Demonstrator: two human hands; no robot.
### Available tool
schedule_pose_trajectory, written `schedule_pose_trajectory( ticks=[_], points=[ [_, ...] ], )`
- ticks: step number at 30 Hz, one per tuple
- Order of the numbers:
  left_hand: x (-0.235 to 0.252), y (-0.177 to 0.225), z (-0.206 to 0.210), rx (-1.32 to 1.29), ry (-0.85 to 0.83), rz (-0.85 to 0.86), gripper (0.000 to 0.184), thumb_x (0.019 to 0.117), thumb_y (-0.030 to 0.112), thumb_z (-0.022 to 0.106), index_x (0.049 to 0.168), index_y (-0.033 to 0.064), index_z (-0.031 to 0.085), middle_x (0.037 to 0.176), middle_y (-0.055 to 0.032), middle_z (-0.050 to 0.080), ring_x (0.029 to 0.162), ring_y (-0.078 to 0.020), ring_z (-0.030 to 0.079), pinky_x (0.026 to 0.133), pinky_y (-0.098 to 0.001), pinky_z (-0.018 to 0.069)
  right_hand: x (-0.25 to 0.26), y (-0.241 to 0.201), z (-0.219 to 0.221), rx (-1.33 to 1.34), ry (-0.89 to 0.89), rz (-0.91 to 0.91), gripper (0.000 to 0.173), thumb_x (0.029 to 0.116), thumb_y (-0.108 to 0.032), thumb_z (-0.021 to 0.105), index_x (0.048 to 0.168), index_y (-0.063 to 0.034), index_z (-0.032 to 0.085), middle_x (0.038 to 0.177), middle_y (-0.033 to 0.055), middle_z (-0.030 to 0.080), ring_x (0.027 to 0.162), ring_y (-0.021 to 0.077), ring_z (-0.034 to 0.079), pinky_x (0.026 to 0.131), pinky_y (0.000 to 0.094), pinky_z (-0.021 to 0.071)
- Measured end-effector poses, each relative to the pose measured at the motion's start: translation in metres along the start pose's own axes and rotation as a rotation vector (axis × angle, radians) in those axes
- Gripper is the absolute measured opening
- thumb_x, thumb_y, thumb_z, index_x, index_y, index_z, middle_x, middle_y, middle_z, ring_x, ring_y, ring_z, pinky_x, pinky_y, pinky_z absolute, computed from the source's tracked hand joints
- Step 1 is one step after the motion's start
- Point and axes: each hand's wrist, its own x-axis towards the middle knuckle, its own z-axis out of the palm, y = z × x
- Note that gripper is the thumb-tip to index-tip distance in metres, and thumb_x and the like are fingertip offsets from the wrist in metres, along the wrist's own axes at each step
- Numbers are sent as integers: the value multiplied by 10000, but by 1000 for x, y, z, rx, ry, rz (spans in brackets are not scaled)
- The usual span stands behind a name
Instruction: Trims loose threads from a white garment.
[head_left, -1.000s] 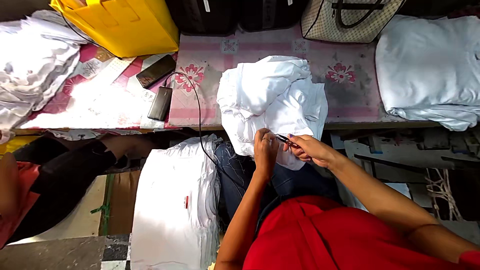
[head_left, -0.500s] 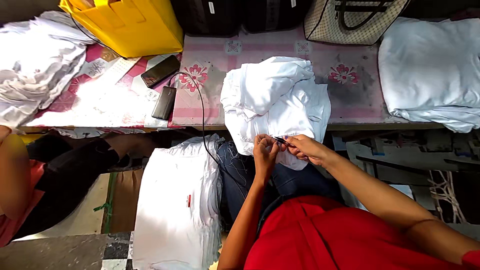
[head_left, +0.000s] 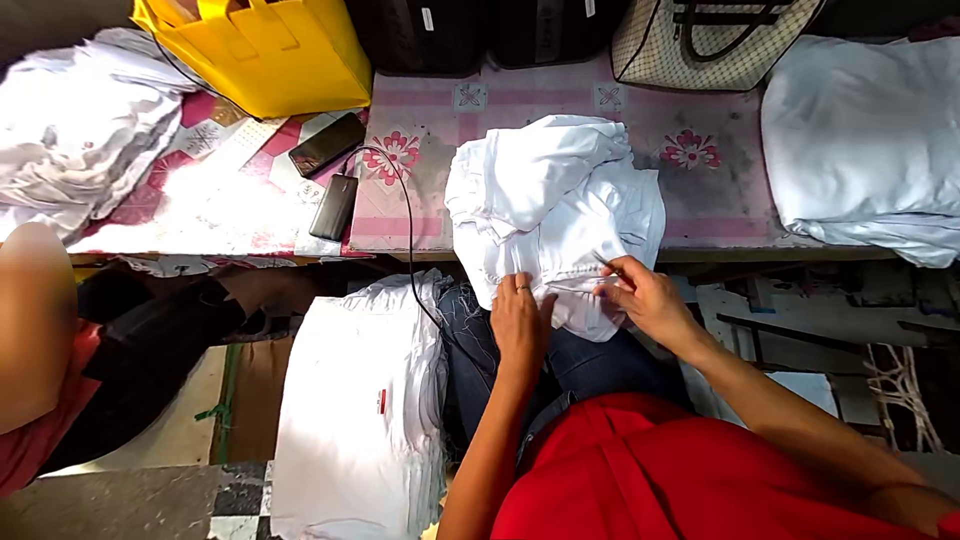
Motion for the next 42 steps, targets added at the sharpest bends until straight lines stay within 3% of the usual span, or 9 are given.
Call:
schedule_pose_trajectory(
  ticks=[6, 12, 15, 19, 24, 28, 31, 38, 42],
  points=[
    [25, 2, 40, -453, 182, -66, 263, 1018, 87, 496, 1123, -113, 631, 836, -162, 712, 754, -249, 719, 727, -426, 584, -3, 17, -9, -300, 125, 139, 290, 976, -167, 564, 1142, 56, 648, 851, 261, 688, 792, 463, 687, 666, 634, 492],
    [42, 34, 1, -1545, -281, -50, 453, 1114, 250, 185, 1347, -31, 452, 1121, -136, 684, 963, -225, 703, 876, -436, 593, 20, -33, -33, 347, 78, -72, 252, 1070, -208, 473, 1210, -11, 545, 839, -15, 669, 598, 2, 523, 579, 212, 465],
    [57, 8, -45, -1370, 126, 165, 529, 1115, 367, 223, 1576, 121, 305, 1564, -32, 446, 1251, -170, 609, 1025, -390, 530, 30, -49, -42, 255, 179, -262, 289, 1102, -237, 422, 1265, -51, 573, 908, -6, 670, 634, 25, 526, 591, 224, 463],
    [57, -20, -48, -1013, 603, 106, 429, 1075, 135, 369, 1451, -65, 421, 1463, -183, 517, 1256, -194, 587, 1050, -374, 493, 26, -31, -27, 171, 124, -250, 267, 1062, -158, 472, 1161, -15, 675, 1007, 111, 679, 850, 167, 641, 792, 363, 544],
    [36, -29, 33, -392, 200, 265, 314, 945, 51, 628, 1236, -34, 709, 1447, -248, 565, 1419, -406, 465, 1189, -562, 346, 5, -7, 8, 31, -7, -182, 197, 999, -137, 604, 1068, -23, 750, 1101, 162, 688, 932, 250, 684, 825, 417, 572],
    [27, -23, 13, -401, 445, 234, 215, 917, 89, 715, 1026, -97, 722, 1067, -253, 719, 1012, -362, 710, 918, -476, 570, 0, 6, -2, 33, 52, -138, 192, 978, -149, 637, 1030, -6, 755, 1066, 179, 682, 880, 249, 668, 788, 407, 561],
    [44, -9, -14, -412, 577, 148, 504, 884, 228, 804, 1172, -130, 598, 1165, -294, 617, 995, -354, 664, 825, -448, 573, 12, 3, -9, 40, 39, -97, 207, 993, -164, 632, 1034, 1, 750, 1074, 186, 682, 912, 258, 664, 827, 431, 547],
    [69, -84, -43, -466, 639, 1, 264, 1011, 152, 636, 1085, -97, 685, 1166, -235, 667, 1040, -289, 679, 908, -442, 567, 15, 0, -7, 53, 116, -177, 244, 1001, -219, 616, 1012, -26, 765, 1050, 146, 692, 857, 195, 660, 781, 361, 559],
    [33, -111, -38, -686, 421, -246, 373, 1102, 194, 436, 1169, -117, 631, 1102, -221, 702, 1007, -232, 684, 951, -418, 535, 23, 35, -9, 57, 55, -71, 249, 1008, -161, 612, 1027, 54, 736, 1071, 219, 676, 899, 307, 656, 833, 503, 533]
  ],
)
